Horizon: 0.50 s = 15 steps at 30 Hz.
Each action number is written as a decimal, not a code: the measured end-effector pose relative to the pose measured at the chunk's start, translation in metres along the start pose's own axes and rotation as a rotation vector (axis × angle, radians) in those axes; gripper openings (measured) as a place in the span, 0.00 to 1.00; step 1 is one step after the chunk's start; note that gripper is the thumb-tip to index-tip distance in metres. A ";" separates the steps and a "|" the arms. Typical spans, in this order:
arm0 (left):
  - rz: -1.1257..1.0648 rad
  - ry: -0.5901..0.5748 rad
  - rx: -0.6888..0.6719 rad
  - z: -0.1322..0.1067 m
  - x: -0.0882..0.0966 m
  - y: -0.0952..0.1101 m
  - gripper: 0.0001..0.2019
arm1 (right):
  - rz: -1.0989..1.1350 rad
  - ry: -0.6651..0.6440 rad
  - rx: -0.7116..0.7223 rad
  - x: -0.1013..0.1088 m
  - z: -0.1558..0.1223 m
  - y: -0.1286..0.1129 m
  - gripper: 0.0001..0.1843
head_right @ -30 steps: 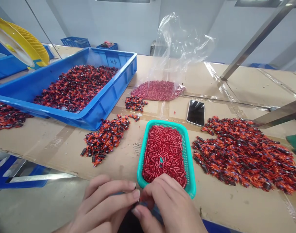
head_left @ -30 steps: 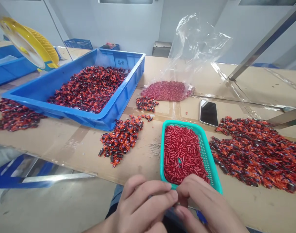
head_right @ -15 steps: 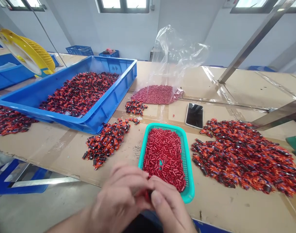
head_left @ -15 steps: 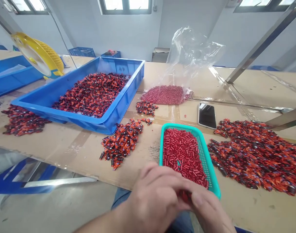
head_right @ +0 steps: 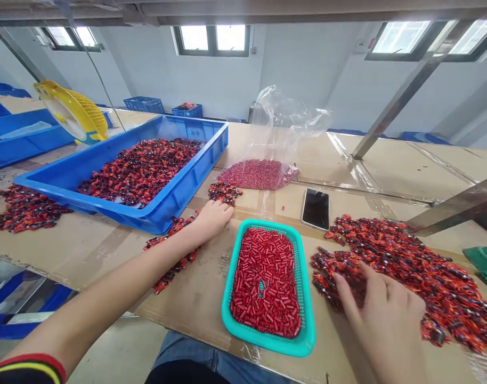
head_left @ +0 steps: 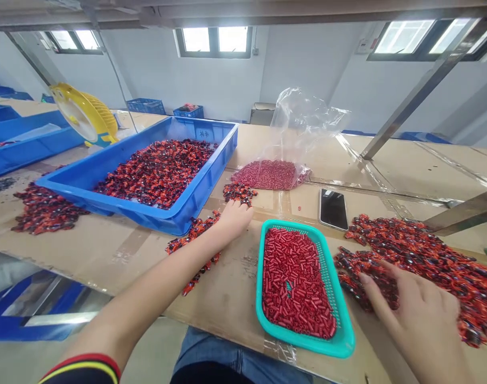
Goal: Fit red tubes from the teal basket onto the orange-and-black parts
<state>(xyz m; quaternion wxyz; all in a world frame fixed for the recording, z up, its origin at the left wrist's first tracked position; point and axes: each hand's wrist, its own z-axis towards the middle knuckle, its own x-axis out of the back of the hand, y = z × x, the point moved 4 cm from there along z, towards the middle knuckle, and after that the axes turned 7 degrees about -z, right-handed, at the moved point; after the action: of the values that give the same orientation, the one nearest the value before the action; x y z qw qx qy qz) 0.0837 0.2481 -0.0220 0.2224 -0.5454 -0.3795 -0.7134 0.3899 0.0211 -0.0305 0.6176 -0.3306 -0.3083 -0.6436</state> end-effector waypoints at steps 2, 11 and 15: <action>-0.061 0.021 -0.010 0.002 0.001 0.001 0.18 | 0.026 0.049 0.053 0.011 0.004 -0.031 0.24; -0.700 0.238 -0.076 -0.075 0.043 0.042 0.12 | 0.140 -0.194 0.386 -0.024 0.025 -0.137 0.13; -1.000 0.306 0.019 -0.128 0.037 0.057 0.04 | 0.066 -0.234 0.399 -0.036 0.027 -0.138 0.09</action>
<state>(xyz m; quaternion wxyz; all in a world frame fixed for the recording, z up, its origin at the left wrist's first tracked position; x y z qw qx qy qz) 0.0359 0.1160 0.0153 -0.0877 -0.1852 -0.5633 -0.8004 0.2535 0.0708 -0.0422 0.6514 -0.2842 -0.4881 -0.5067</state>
